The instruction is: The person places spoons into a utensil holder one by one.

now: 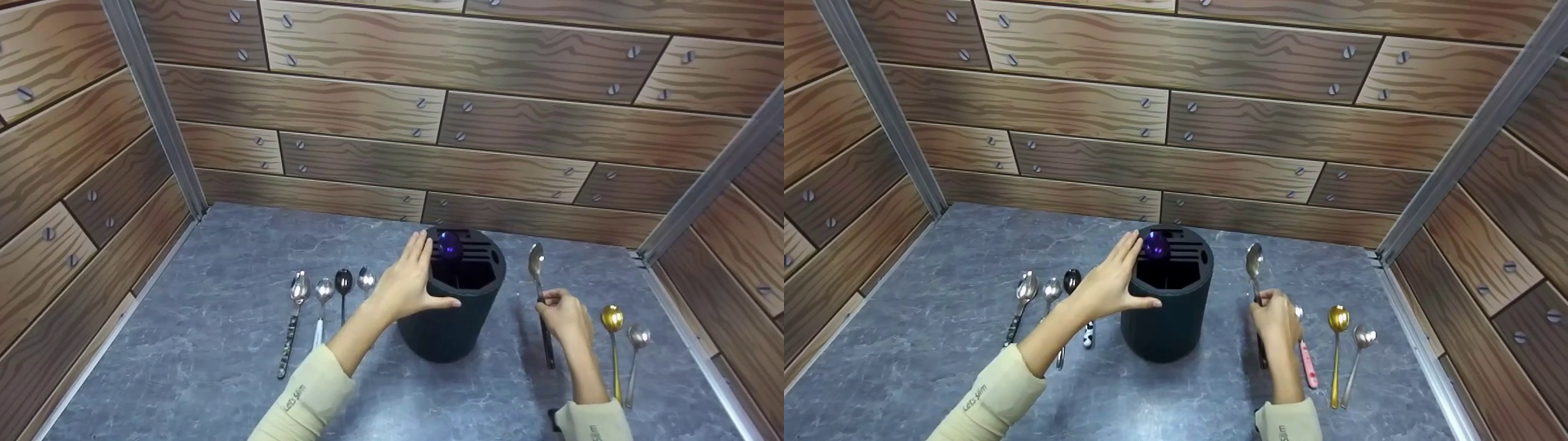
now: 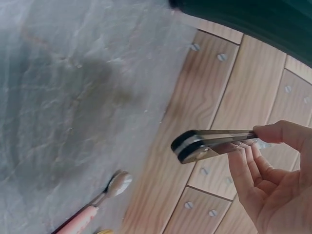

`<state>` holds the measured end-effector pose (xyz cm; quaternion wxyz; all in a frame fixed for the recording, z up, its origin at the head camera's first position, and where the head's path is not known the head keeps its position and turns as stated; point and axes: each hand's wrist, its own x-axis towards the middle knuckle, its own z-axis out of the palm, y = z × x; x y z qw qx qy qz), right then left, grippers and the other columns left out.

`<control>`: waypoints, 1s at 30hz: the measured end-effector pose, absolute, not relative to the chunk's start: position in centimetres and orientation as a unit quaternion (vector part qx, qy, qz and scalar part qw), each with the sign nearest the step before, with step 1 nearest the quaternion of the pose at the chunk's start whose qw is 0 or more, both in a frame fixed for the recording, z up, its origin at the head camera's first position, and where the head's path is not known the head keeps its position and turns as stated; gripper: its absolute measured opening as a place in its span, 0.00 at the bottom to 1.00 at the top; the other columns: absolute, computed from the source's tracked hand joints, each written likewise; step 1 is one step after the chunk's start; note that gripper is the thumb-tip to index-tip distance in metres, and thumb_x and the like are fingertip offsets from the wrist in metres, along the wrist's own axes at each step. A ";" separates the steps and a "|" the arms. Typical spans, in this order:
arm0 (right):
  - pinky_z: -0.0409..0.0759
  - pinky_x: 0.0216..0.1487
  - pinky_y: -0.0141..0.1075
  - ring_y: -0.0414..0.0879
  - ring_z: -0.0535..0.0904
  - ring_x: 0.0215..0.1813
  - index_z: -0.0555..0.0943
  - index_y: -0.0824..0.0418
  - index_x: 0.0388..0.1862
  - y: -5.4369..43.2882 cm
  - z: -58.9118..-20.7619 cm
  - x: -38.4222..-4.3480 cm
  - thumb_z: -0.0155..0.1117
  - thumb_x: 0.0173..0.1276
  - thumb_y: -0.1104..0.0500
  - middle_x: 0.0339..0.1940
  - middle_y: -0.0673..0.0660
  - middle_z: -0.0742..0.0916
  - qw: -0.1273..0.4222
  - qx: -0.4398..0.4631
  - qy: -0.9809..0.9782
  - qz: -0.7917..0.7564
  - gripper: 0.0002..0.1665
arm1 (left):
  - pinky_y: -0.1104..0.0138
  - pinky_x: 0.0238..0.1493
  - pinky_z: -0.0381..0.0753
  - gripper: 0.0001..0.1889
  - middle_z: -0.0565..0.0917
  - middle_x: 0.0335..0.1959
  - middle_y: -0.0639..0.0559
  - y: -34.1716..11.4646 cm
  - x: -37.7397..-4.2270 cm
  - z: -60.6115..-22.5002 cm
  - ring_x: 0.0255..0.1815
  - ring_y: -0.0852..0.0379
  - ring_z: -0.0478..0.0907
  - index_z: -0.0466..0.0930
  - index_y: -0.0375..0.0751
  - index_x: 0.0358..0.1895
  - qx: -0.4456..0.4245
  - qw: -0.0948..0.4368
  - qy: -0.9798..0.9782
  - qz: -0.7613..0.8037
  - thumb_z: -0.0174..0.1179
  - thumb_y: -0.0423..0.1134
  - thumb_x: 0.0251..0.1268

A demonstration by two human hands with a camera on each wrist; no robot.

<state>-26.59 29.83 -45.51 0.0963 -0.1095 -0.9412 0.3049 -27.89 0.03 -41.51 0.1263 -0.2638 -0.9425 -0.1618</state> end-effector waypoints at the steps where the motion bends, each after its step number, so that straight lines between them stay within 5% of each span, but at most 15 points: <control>1: 0.71 0.35 0.46 0.56 0.78 0.38 0.78 0.68 0.44 29.7 -45.4 -26.5 0.60 0.59 0.60 0.37 0.61 0.83 0.102 -0.109 -0.940 0.306 0.16 | 0.61 0.59 0.65 0.62 0.48 0.71 0.38 0.0 -27.9 -41.5 0.71 0.48 0.40 0.47 0.29 0.70 -0.264 0.126 -0.942 -0.163 0.51 0.77 0.42; 8: 0.71 0.29 0.41 0.55 0.79 0.37 0.79 0.65 0.45 28.7 -44.2 -25.7 0.60 0.59 0.61 0.39 0.60 0.83 0.138 -0.106 -0.933 0.316 0.16 | 0.61 0.60 0.63 0.62 0.47 0.71 0.38 0.0 -27.9 -41.6 0.72 0.49 0.39 0.47 0.29 0.70 -0.263 0.123 -0.941 -0.172 0.52 0.77 0.42; 18: 0.72 0.38 0.42 0.54 0.80 0.41 0.79 0.64 0.44 27.4 -42.7 -24.7 0.60 0.57 0.63 0.39 0.59 0.84 0.211 -0.094 -0.912 0.340 0.15 | 0.61 0.60 0.64 0.62 0.47 0.71 0.38 -0.2 -28.0 -41.5 0.71 0.48 0.40 0.47 0.29 0.70 -0.264 0.123 -0.941 -0.170 0.52 0.77 0.42; 30: 0.70 0.33 0.31 0.51 0.81 0.39 0.80 0.62 0.45 26.3 -41.5 -23.8 0.63 0.58 0.62 0.39 0.57 0.84 0.250 -0.098 -0.896 0.353 0.14 | 0.61 0.59 0.66 0.62 0.47 0.72 0.38 0.0 -28.0 -41.5 0.72 0.49 0.39 0.46 0.30 0.70 -0.258 0.116 -0.946 -0.161 0.51 0.77 0.41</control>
